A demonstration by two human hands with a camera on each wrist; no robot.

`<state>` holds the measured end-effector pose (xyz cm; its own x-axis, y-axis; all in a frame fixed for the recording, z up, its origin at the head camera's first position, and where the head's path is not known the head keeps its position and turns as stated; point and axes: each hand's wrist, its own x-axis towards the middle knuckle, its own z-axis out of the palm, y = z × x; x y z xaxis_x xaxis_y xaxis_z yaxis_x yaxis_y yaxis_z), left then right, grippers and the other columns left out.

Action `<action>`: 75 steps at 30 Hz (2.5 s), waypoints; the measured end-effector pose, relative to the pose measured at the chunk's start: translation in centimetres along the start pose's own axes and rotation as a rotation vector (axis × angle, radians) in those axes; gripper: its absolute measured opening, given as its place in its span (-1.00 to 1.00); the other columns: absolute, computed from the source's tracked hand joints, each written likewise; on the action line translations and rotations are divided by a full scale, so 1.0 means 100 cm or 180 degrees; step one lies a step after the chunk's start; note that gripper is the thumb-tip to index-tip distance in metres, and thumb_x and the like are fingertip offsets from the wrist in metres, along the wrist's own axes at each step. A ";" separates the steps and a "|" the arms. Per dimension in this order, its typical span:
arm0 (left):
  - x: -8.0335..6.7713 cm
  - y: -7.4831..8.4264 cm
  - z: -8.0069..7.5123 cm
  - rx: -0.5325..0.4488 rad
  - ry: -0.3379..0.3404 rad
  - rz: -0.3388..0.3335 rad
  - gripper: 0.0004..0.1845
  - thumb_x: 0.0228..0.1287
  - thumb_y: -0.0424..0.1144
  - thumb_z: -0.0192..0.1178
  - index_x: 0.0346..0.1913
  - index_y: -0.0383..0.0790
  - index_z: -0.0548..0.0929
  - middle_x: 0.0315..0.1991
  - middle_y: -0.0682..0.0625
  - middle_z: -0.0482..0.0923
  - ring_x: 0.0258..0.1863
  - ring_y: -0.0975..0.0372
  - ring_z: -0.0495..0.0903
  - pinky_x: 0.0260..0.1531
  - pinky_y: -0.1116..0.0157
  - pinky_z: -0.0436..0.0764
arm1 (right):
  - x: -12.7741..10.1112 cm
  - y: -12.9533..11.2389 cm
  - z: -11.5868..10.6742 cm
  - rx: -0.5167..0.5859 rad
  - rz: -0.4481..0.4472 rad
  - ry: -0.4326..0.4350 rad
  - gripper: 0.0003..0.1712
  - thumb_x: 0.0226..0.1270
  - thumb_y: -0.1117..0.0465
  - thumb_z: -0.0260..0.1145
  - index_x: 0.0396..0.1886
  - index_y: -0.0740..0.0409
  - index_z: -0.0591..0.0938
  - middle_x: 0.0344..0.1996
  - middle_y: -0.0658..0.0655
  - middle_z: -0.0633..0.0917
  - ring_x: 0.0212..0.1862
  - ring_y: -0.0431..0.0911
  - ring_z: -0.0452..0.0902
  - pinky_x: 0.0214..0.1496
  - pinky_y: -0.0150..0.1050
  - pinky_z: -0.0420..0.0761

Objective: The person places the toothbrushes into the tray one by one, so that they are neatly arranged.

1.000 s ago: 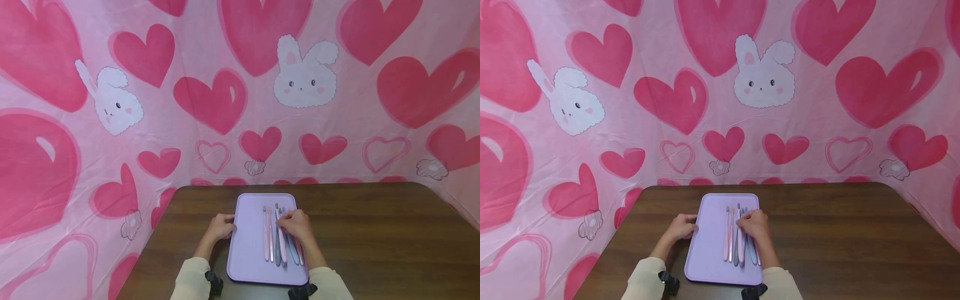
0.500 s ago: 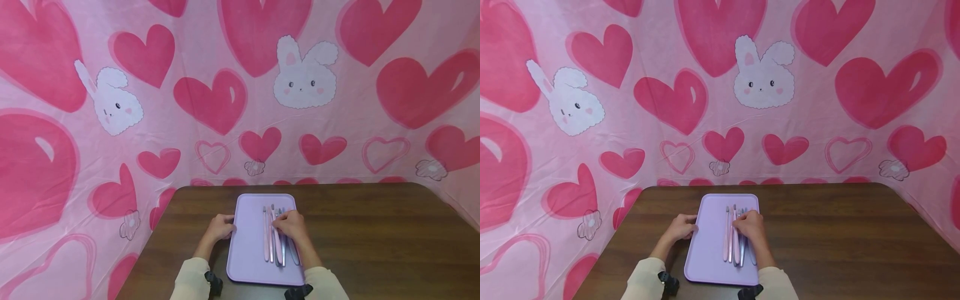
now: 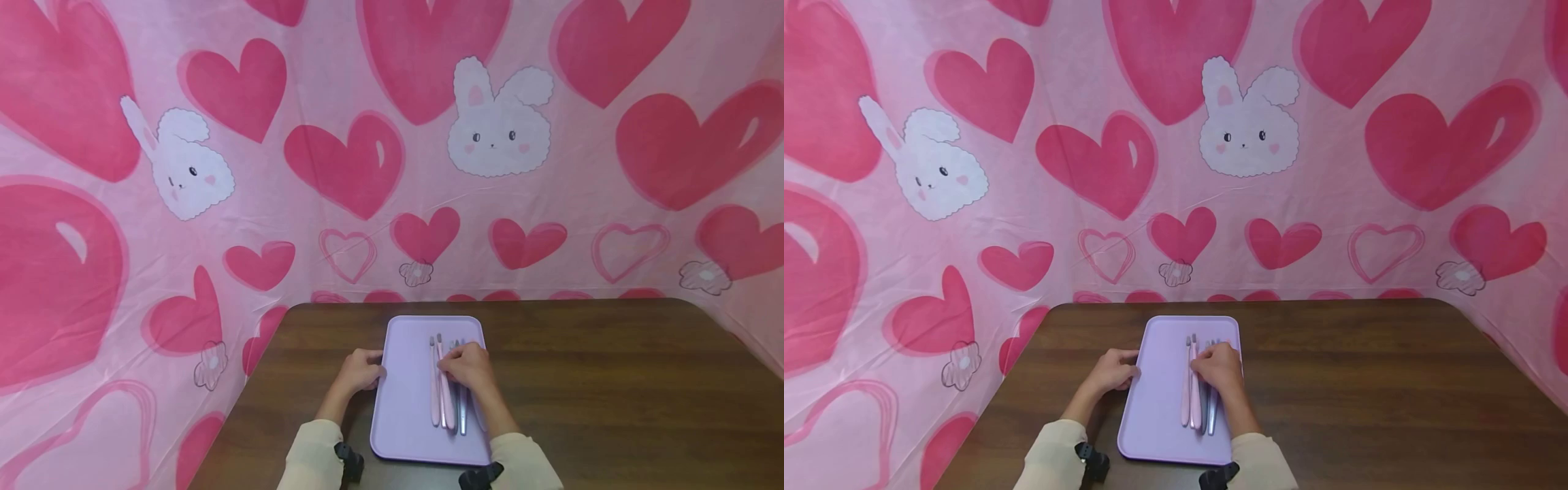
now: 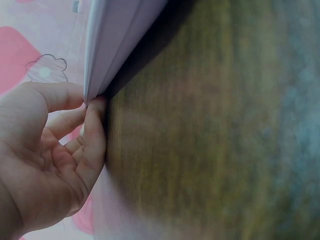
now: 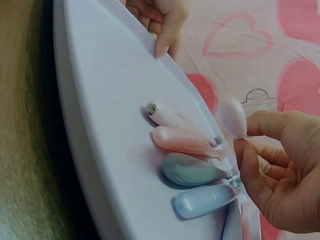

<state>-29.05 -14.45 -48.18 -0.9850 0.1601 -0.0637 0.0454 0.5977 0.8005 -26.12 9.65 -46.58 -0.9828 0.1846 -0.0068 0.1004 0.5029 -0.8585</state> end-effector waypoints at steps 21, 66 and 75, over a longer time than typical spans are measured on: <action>0.003 0.000 0.000 -0.0009 0.0020 -0.0011 -0.46 0.18 -0.33 0.29 0.28 -0.28 0.63 -0.24 -0.22 0.72 -0.62 0.26 0.56 -0.46 0.31 0.71 | 0.003 -0.005 0.017 -0.0147 -0.0081 -0.0021 -0.85 -0.02 0.22 0.48 -0.46 0.23 0.82 -0.72 -0.01 0.67 -0.62 -0.22 0.52 -0.54 -0.39 0.47; 0.004 -0.004 0.002 -0.0068 0.0015 0.0045 -0.44 0.15 -0.34 0.28 0.28 -0.31 0.62 -0.54 -0.06 0.58 -0.67 0.28 0.52 -0.52 0.33 0.68 | 0.009 -0.009 0.029 -0.0461 0.0016 0.0139 -0.83 0.02 0.13 0.50 -0.54 0.15 0.79 -0.54 0.09 0.72 -0.45 -0.07 0.56 -0.43 -0.29 0.49; 0.004 -0.002 -0.002 -0.0018 0.0030 0.0015 -0.44 0.17 -0.33 0.29 0.29 -0.30 0.61 -0.55 -0.06 0.59 -0.67 0.27 0.52 -0.52 0.35 0.66 | 0.005 -0.010 0.019 0.0022 -0.0154 0.0066 -0.72 0.13 0.14 0.44 -0.21 0.23 0.75 -0.51 0.08 0.74 -0.61 -0.21 0.55 -0.53 -0.33 0.51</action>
<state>-29.46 -14.67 -48.21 -0.9864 0.1554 -0.0544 0.0490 0.5925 0.8041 -27.01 7.66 -46.70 -0.9831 0.1775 0.0454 0.0516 0.5058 -0.8611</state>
